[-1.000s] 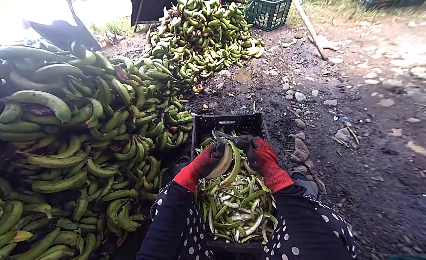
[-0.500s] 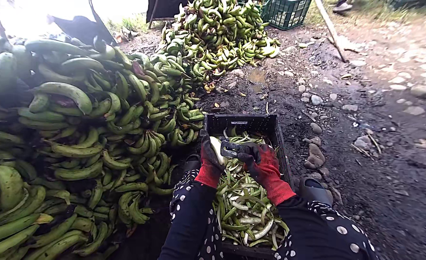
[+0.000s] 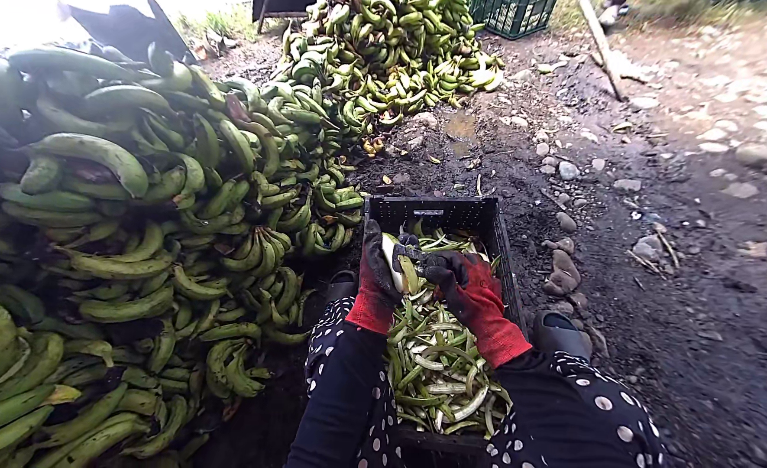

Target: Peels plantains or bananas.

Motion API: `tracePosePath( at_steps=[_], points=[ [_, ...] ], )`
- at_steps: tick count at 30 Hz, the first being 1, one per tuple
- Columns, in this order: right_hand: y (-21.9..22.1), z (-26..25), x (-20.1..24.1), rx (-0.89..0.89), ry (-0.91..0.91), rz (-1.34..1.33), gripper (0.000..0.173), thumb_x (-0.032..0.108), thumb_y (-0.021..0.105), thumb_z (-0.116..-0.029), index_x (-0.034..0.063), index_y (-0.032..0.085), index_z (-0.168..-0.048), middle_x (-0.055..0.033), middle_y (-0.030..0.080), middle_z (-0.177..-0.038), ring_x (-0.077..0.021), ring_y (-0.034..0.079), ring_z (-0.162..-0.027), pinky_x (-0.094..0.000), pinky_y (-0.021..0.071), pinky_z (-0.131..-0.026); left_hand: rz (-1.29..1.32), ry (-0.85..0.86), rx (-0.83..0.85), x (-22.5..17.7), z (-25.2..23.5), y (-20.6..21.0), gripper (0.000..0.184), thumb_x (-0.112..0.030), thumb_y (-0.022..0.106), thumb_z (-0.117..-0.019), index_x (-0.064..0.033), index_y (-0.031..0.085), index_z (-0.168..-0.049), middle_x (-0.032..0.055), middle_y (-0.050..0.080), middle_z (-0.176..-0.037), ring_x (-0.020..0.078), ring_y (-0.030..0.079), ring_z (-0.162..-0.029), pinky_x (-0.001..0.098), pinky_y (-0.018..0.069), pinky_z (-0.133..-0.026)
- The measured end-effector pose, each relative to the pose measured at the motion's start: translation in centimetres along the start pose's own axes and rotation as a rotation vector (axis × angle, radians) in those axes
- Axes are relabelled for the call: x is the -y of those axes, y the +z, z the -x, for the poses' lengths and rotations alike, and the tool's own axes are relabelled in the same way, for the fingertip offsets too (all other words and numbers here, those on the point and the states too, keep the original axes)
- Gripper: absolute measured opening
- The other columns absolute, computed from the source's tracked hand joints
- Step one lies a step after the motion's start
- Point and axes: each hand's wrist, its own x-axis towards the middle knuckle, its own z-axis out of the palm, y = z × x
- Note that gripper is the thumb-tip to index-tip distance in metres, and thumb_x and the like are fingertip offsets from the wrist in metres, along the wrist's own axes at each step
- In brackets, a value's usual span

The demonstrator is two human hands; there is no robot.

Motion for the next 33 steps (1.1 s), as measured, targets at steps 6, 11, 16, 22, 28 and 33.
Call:
tracePosePath(
  at_steps=[6,11,16,22,28,33],
  points=[
    [0.1,0.5,0.5,-0.11,-0.076,0.181,0.062,0.062,0.057,-0.0906,0.0295,0.062,-0.142,-0.0209,0.059,-0.138,-0.0484,0.049,-0.132,-0.0717,0.0382,-0.097,-0.364,-0.005,-0.124,-0.3,-0.1,-1.0,0.055,-0.056,0.028,-0.1078,-0.0119,0.061,-0.11,0.004,0.061,-0.081,0.0127,0.06,-0.068,0.0312,0.0526,-0.06],
    [0.0,-0.8,0.0,0.113,0.153,-0.13,0.041,0.037,0.044,-0.1093,0.0117,0.064,-0.135,-0.0198,0.068,-0.124,-0.0363,0.063,-0.118,-0.0616,0.0453,-0.102,-0.967,0.304,0.064,-0.5,1.8,0.5,0.051,-0.038,0.033,-0.1107,-0.0027,0.06,-0.136,0.0193,0.065,-0.125,0.0289,0.061,-0.114,0.0524,0.0466,-0.099],
    [-0.2,-0.7,-2.2,0.14,0.097,-0.472,0.039,0.03,0.04,-0.1107,0.0112,0.058,-0.14,-0.0113,0.069,-0.107,-0.0169,0.064,-0.088,-0.0408,0.0534,-0.084,-1.0,0.355,0.339,0.0,2.1,0.5,0.051,-0.037,0.038,-0.1079,-0.0012,0.059,-0.138,0.0158,0.061,-0.137,0.0207,0.059,-0.123,0.044,0.0454,-0.106],
    [0.1,-0.8,-3.2,0.083,0.181,-0.403,0.04,0.024,0.04,-0.111,0.0056,0.055,-0.143,-0.018,0.066,-0.125,-0.026,0.064,-0.106,-0.0468,0.0508,-0.093,-0.514,0.166,0.31,0.8,1.9,0.2,0.05,-0.045,0.028,-0.1072,-0.0095,0.058,-0.128,0.0069,0.07,-0.097,0.0148,0.068,-0.078,0.0328,0.0592,-0.069],
    [-1.3,-0.1,-1.4,0.087,-0.001,-0.095,0.05,0.053,0.051,-0.1008,0.0155,0.064,-0.132,-0.0191,0.067,-0.121,-0.0383,0.062,-0.117,-0.0649,0.046,-0.097,-0.238,-0.085,0.216,-0.8,0.6,-1.4,0.042,-0.047,0.039,-0.108,-0.0134,0.063,-0.117,0.0051,0.067,-0.084,0.0152,0.066,-0.071,0.0324,0.0586,-0.063],
    [-0.8,0.9,-1.9,0.019,-0.316,0.043,0.073,0.074,0.047,-0.0879,0.025,0.065,-0.138,-0.0191,0.063,-0.129,-0.0425,0.055,-0.125,-0.0683,0.0373,-0.104,-0.158,-0.147,0.213,-2.0,1.1,-2.2,0.044,-0.044,0.029,-0.1095,-0.0139,0.062,-0.106,0.0039,0.066,-0.077,0.0133,0.066,-0.065,0.0294,0.0572,-0.058]
  ],
)
